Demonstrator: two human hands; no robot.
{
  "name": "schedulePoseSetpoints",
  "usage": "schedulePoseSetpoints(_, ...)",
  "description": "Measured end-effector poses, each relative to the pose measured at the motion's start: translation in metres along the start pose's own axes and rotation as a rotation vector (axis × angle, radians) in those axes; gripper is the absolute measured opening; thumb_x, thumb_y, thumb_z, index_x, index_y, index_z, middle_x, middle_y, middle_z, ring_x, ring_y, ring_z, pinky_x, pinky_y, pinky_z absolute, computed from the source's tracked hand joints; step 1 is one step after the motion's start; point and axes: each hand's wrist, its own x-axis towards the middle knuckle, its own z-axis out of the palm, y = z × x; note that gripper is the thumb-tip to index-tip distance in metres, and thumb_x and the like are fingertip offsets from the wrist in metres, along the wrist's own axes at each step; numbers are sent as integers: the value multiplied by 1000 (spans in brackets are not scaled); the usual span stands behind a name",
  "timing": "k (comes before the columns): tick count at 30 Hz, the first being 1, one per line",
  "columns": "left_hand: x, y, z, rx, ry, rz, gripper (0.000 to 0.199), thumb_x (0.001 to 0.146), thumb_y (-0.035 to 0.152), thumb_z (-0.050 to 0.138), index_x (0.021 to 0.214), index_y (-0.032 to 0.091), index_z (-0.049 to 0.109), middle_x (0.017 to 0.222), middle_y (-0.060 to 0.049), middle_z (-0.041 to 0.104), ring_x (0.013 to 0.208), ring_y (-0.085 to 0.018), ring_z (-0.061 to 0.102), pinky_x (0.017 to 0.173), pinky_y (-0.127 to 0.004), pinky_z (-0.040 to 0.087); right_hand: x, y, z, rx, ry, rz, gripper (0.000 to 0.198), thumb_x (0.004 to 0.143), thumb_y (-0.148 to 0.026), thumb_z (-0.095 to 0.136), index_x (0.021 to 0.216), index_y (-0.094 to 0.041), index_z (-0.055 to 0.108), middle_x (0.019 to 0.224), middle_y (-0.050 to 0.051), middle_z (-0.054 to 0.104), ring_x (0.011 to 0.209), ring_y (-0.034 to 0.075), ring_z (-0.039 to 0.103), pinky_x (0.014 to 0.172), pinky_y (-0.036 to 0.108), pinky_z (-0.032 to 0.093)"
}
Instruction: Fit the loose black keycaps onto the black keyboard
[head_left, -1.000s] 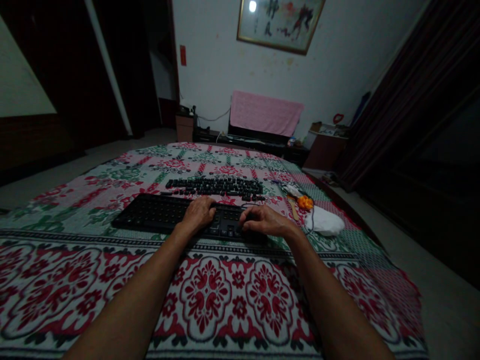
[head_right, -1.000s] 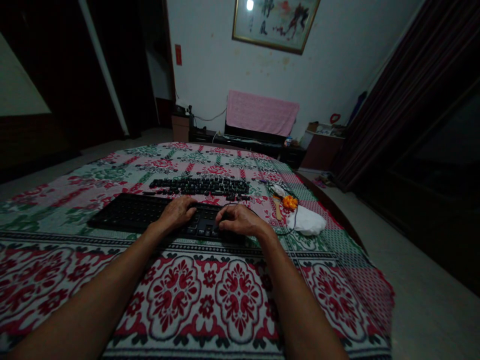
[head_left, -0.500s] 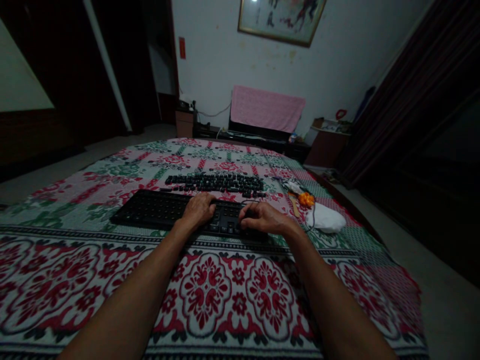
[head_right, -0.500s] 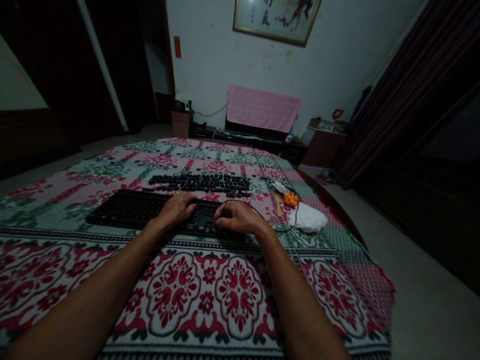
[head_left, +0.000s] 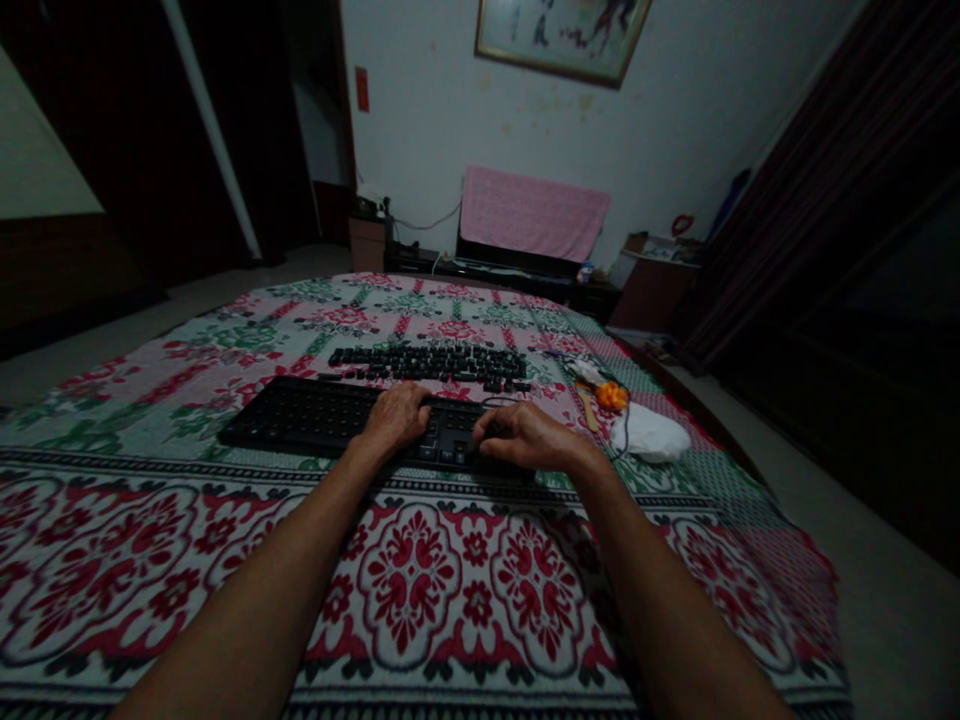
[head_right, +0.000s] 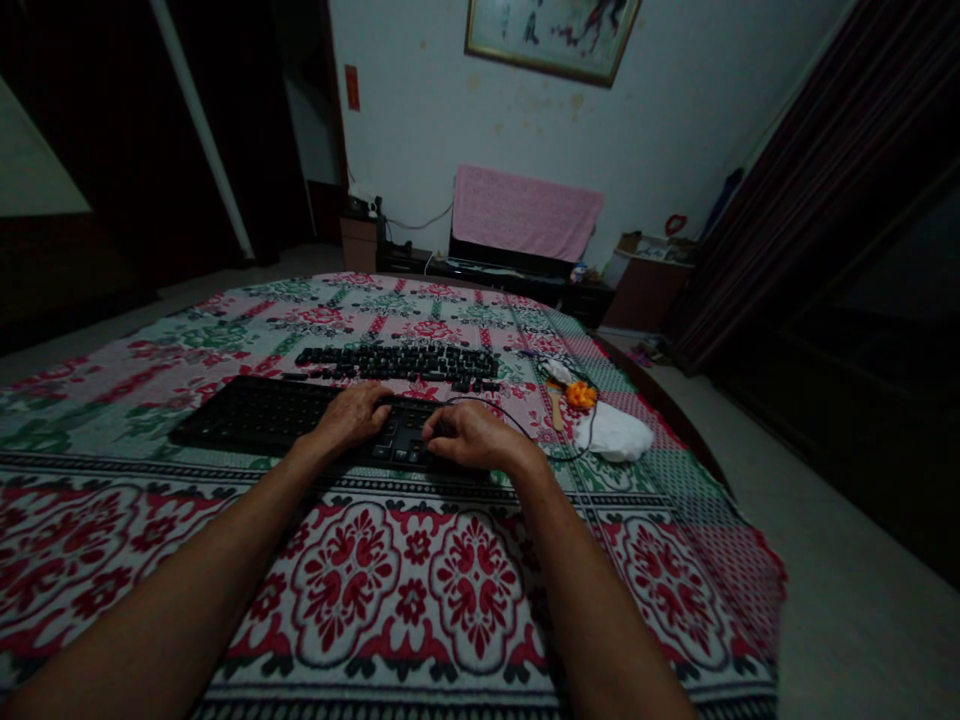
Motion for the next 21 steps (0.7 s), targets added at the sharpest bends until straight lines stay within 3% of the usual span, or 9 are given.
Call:
schedulePoseSetpoints(5,1,-2,2,2,-7,-6,32,83,26,46,108,17,64,110,-11,64,108,-24,56,97,-34,42,-1,16,-6,188,-15,-54,16,76,-21,58,89,-15,64,82,1,64,71,11,55,66,22,43)
schedulePoseSetpoints(13,2,-3,3,-14,6,-1,32,83,26,46,106,17,66,107,-11,65,106,-24,57,96,-34,43,2,10,-1,125,-102,30,21,76,-17,53,94,-16,65,69,-2,62,59,8,52,55,18,36)
schedulePoseSetpoints(21,1,0,-1,5,-18,-3,33,83,26,45,108,17,64,109,-11,63,105,-23,57,95,-34,43,9,1,10,32,48,53,16,76,-15,54,90,-15,63,68,-1,66,59,9,55,55,18,37)
